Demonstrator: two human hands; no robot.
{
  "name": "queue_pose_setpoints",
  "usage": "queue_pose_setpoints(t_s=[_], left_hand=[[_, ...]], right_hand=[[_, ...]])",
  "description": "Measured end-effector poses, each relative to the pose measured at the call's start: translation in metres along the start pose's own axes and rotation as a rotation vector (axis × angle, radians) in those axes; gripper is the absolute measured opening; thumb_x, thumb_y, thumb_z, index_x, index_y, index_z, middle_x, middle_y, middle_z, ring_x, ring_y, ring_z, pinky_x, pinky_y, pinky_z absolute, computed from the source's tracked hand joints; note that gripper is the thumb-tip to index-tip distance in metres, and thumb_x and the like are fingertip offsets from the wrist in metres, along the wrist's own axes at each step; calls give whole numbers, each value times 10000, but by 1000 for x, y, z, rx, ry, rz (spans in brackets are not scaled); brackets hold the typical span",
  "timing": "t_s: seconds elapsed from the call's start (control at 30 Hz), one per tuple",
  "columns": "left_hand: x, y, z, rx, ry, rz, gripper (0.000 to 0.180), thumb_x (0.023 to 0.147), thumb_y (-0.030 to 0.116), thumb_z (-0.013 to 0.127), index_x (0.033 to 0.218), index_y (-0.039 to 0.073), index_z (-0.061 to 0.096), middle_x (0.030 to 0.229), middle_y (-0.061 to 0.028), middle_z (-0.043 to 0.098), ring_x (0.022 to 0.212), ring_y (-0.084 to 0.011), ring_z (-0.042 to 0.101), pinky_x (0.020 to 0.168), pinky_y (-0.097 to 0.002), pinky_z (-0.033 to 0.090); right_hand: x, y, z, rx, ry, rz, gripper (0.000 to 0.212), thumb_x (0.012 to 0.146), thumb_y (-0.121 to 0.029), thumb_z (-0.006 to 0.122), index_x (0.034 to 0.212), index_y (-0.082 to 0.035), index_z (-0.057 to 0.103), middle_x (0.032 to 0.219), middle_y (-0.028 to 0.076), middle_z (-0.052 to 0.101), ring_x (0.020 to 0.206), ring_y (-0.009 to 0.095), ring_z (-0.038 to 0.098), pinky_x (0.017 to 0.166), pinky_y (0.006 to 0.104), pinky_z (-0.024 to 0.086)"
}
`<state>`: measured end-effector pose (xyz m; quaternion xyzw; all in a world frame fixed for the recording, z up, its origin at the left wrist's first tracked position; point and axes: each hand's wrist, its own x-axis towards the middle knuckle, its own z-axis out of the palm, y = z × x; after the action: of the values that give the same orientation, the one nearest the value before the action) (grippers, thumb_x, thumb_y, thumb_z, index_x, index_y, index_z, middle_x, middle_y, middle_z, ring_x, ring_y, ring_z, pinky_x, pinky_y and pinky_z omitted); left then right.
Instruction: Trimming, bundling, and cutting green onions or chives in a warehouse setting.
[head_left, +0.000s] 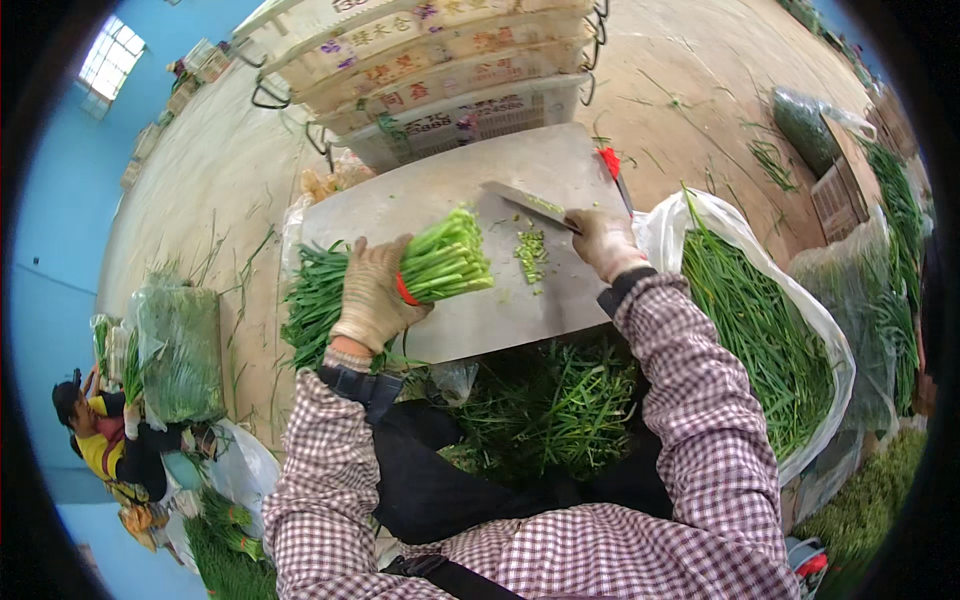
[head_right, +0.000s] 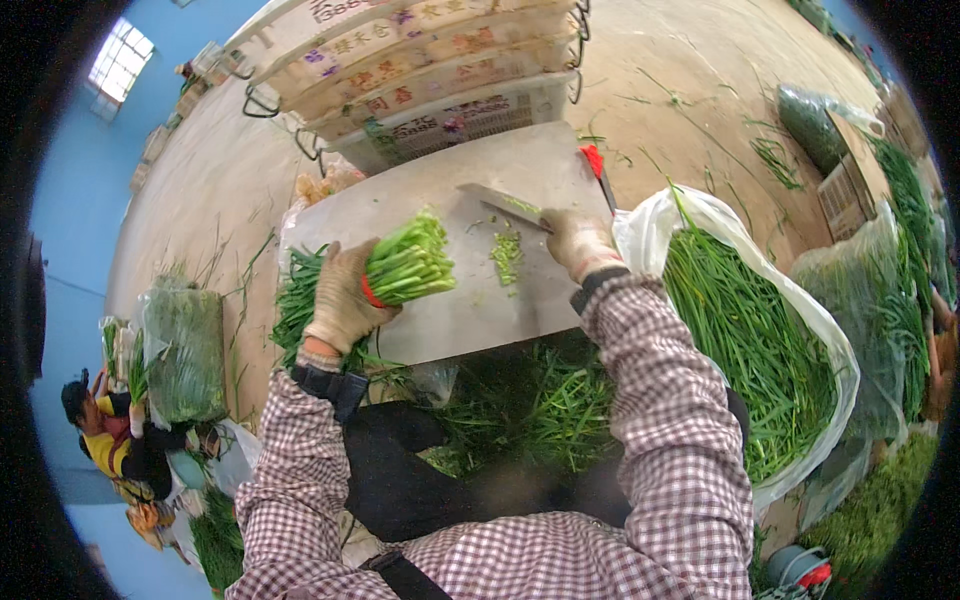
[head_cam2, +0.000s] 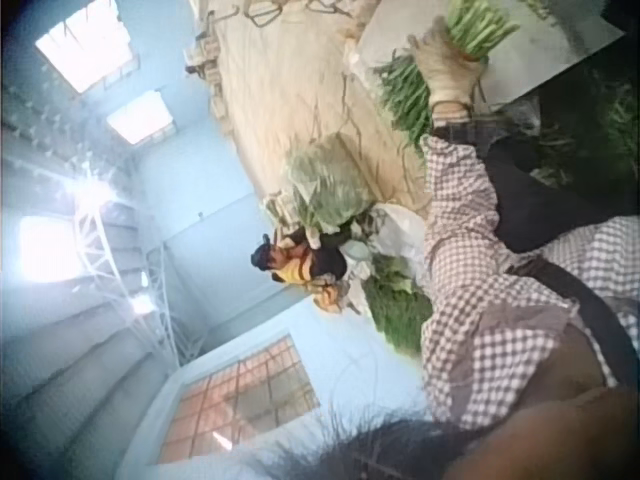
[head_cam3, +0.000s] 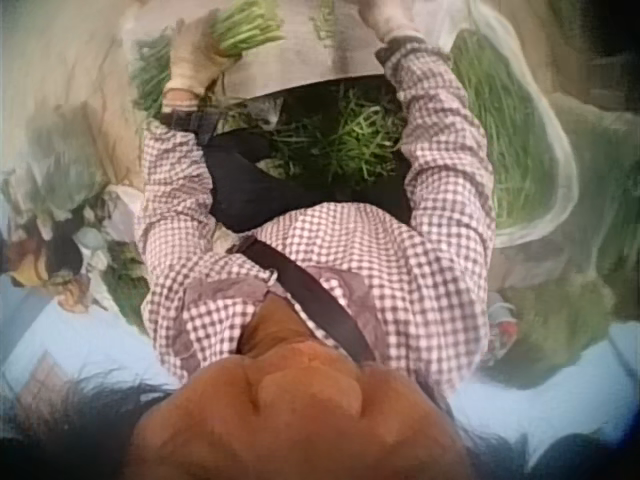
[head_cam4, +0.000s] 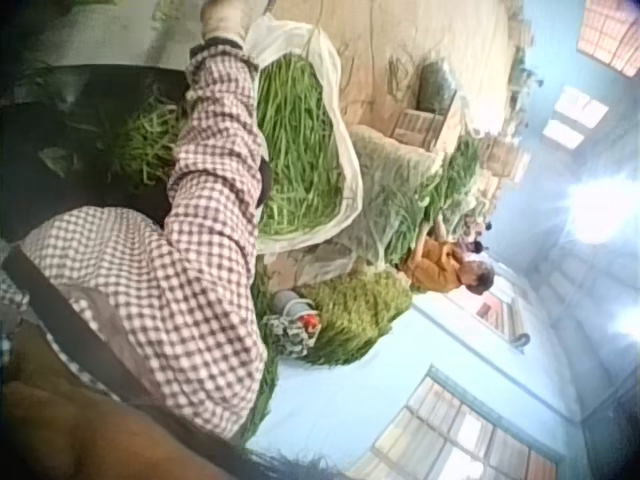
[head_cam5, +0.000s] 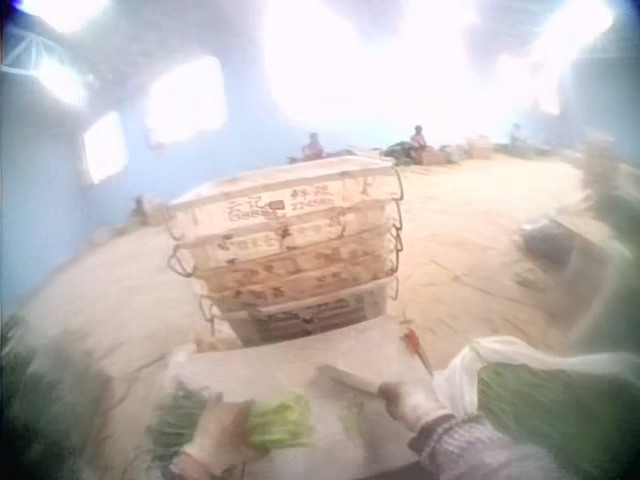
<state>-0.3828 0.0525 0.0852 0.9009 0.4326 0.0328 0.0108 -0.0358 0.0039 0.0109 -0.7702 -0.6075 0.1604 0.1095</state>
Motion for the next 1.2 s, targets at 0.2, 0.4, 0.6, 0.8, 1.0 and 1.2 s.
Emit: queue_pose_setpoints(t_s=[0.2, 0.4, 0.6, 0.8, 1.0, 1.2], left_hand=[[-66, -51, -86, -468, 589, -85, 846, 636, 201, 881, 1334, 27, 434, 1241, -123, 581, 1116, -217, 595, 917, -309, 513], [-132, -55, -182, -1269, 930, 34, 705, 792, 268, 729, 1388, 35, 432, 1343, -143, 521, 1197, -304, 535, 1025, -463, 457], [-182, -60, -203, -1809, 1134, 146, 753, 835, 409, 656, 1408, 5, 382, 1377, -178, 486, 1229, -314, 507, 1031, -466, 445], [-228, -62, -218, -1811, 1066, 77, 703, 843, 406, 664, 1374, 13, 426, 1356, -162, 506, 1189, -288, 531, 998, -450, 467], [-188, -6, -166, -1950, 726, -11, 614, 860, 428, 671, 1288, 18, 510, 1282, -126, 569, 1060, -225, 588, 921, -389, 503], [-160, 15, -147, -1630, 648, 29, 645, 791, 365, 781, 1287, 41, 528, 1204, -57, 605, 1079, -162, 580, 910, -331, 512]], right_hand=[[-117, -24, -1, 170, -539, -411, 408, 870, -186, 578, 1278, -181, 585, 1219, 72, 635, 1118, 255, 607, 971, 363, 482], [-140, 41, -7, 263, 25, -296, 312, 840, -172, 637, 1143, -100, 658, 1030, 103, 702, 932, 227, 680, 829, 310, 526], [-116, 91, -2, -261, -39, -93, 345, 891, -161, 595, 1232, -116, 613, 1126, 74, 683, 999, 223, 661, 864, 328, 526], [-180, -38, -31, 424, -398, -163, 432, 852, -139, 681, 1270, -70, 594, 1136, 117, 682, 990, 188, 658, 885, 300, 524], [-99, 25, 20, 52, 262, -88, 338, 833, -127, 655, 1169, -146, 627, 972, 126, 687, 889, 315, 662, 809, 377, 528], [-93, 16, 40, -405, 234, -98, 250, 826, -297, 640, 1064, -220, 619, 1039, 64, 649, 1012, 321, 600, 796, 442, 517]])
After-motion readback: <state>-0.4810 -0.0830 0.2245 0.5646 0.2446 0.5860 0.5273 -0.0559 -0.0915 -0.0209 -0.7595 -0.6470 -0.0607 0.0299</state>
